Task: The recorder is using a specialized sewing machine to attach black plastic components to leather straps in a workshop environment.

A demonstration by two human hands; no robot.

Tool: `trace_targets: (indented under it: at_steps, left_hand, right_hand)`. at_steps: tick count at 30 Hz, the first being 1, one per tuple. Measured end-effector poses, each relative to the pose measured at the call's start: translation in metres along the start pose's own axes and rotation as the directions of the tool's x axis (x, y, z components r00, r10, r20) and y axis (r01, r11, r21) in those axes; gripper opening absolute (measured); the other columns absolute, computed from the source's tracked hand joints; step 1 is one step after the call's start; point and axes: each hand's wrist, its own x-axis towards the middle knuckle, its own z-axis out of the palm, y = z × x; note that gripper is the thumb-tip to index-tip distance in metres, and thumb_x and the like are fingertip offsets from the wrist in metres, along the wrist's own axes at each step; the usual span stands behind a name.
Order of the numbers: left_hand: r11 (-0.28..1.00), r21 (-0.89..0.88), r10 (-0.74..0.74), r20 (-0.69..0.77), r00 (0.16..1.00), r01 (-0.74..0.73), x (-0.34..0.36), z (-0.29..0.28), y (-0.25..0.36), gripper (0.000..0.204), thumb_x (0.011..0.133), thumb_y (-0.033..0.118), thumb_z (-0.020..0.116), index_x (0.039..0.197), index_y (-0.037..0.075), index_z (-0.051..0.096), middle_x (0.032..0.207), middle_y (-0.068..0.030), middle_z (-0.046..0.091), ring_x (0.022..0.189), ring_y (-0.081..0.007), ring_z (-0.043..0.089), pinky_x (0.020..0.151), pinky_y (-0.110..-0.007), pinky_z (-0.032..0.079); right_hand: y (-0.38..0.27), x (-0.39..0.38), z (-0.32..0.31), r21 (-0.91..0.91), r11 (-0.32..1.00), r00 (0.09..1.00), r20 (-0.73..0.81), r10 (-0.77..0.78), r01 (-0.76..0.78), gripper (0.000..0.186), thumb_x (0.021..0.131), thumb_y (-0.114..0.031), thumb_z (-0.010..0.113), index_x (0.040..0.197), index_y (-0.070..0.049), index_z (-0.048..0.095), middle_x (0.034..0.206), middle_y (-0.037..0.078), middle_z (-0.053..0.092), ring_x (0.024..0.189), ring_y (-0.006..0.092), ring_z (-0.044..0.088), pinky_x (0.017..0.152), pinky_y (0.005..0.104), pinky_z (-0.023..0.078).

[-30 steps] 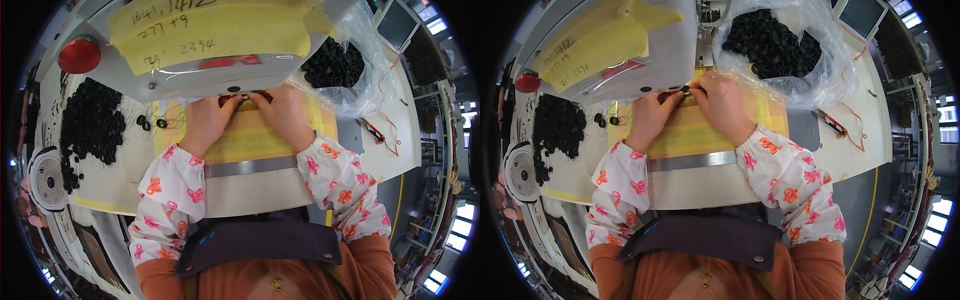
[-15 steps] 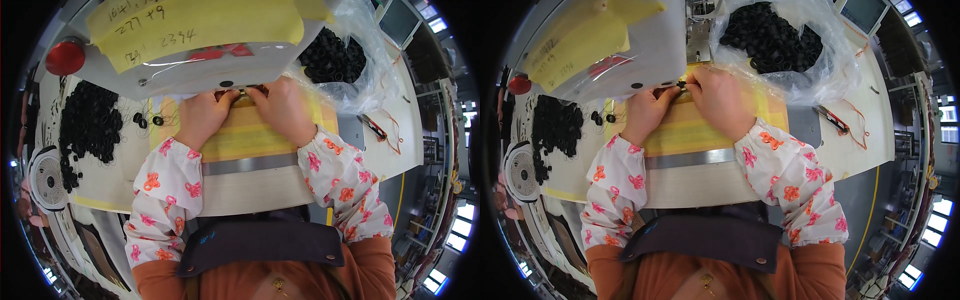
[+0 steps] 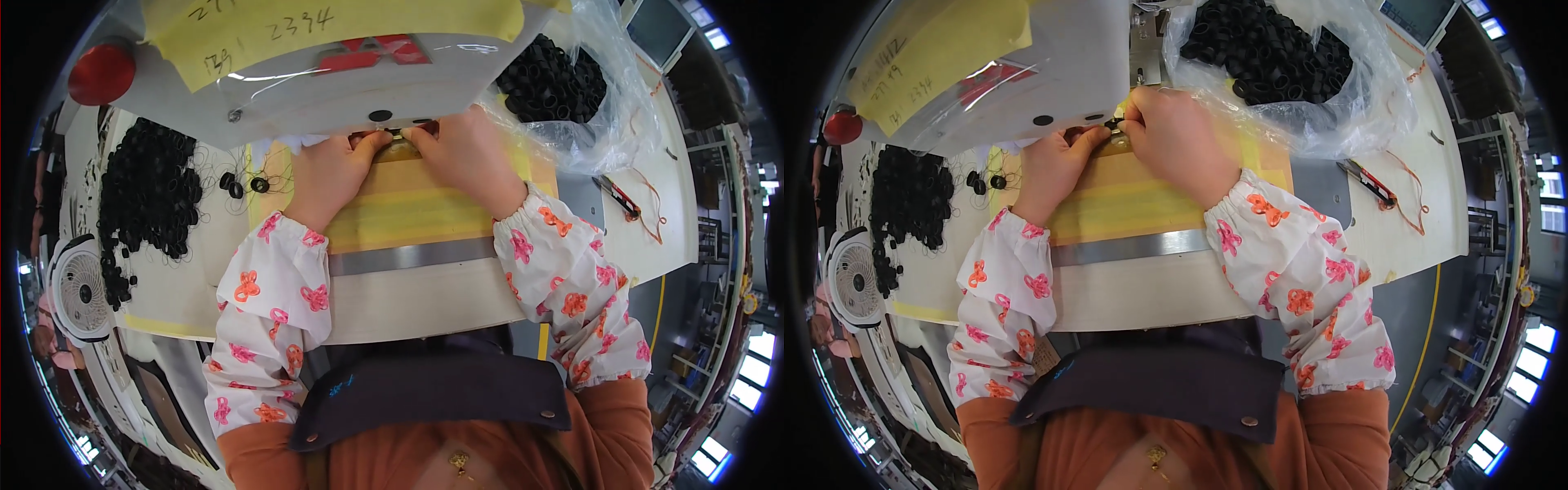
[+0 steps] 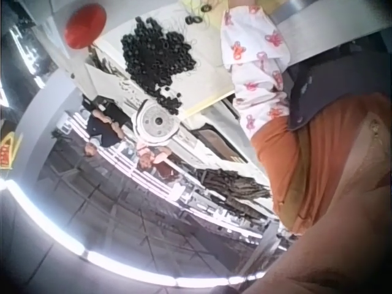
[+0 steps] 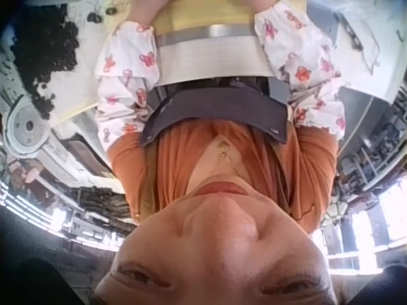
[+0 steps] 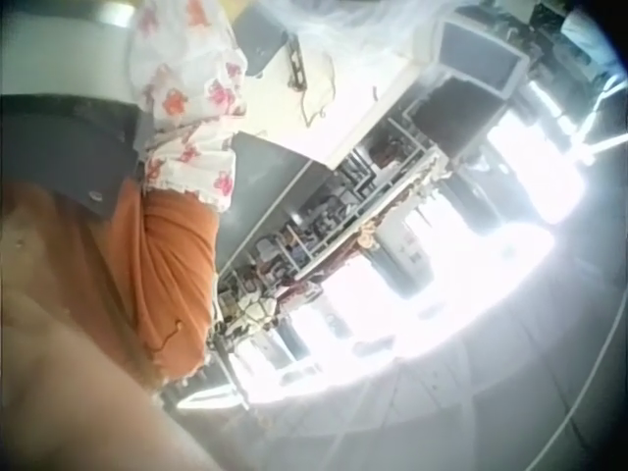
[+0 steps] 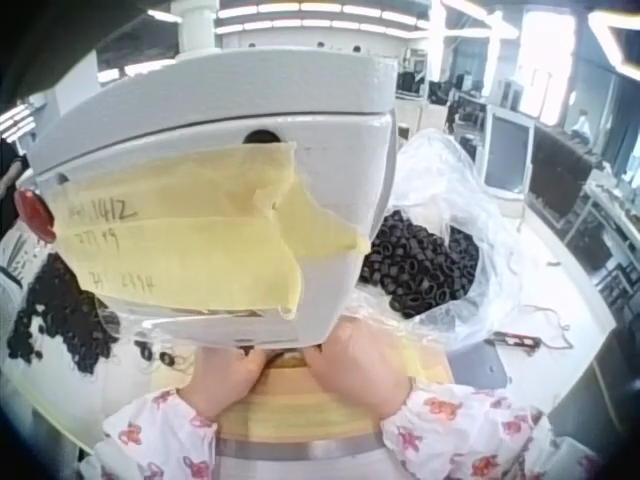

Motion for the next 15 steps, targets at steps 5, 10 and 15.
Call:
trace_targets:
  at_steps: [5, 10, 15]
  left_hand:
    - [0.997, 0.000, -0.082, 0.054, 0.995, 0.082, -0.002, 0.003, 0.002, 0.021, 0.077, 0.024, 0.065, 0.083, 0.003, 0.064, 0.063, -0.0012, 0.060, 0.055, -0.0077, 0.049, 0.052, -0.024, 0.038]
    - [0.996, -0.022, -0.081, 0.026, 0.996, 0.081, 0.000, -0.001, 0.000, 0.025, 0.077, 0.026, 0.065, 0.086, 0.003, 0.065, 0.064, -0.0013, 0.060, 0.055, -0.0073, 0.050, 0.053, -0.023, 0.039]
    - [0.995, 0.033, -0.095, 0.047, 0.994, 0.094, 0.007, -0.002, 0.012, 0.027, 0.076, 0.031, 0.064, 0.085, 0.005, 0.066, 0.065, -0.0040, 0.063, 0.056, -0.0121, 0.055, 0.053, -0.025, 0.041]
  right_hand:
    - [0.004, -0.003, 0.001, 0.064, 0.997, 0.999, 0.002, 0.039, -0.039, 0.011, 0.069, -0.006, 0.062, 0.069, 0.000, 0.053, 0.062, 0.015, 0.057, 0.058, 0.0312, 0.056, 0.052, 0.0377, 0.044]
    - [0.002, 0.001, 0.004, 0.004, 0.999, 0.999, 0.014, 0.047, -0.048, 0.011, 0.069, -0.006, 0.063, 0.067, 0.001, 0.053, 0.063, 0.015, 0.058, 0.060, 0.0316, 0.056, 0.053, 0.0370, 0.044]
    - [-0.002, 0.003, -0.010, 0.043, 0.996, 0.996, -0.012, 0.084, -0.083, 0.012, 0.069, -0.006, 0.062, 0.067, 0.001, 0.053, 0.064, 0.016, 0.057, 0.060, 0.0327, 0.056, 0.054, 0.0382, 0.044]
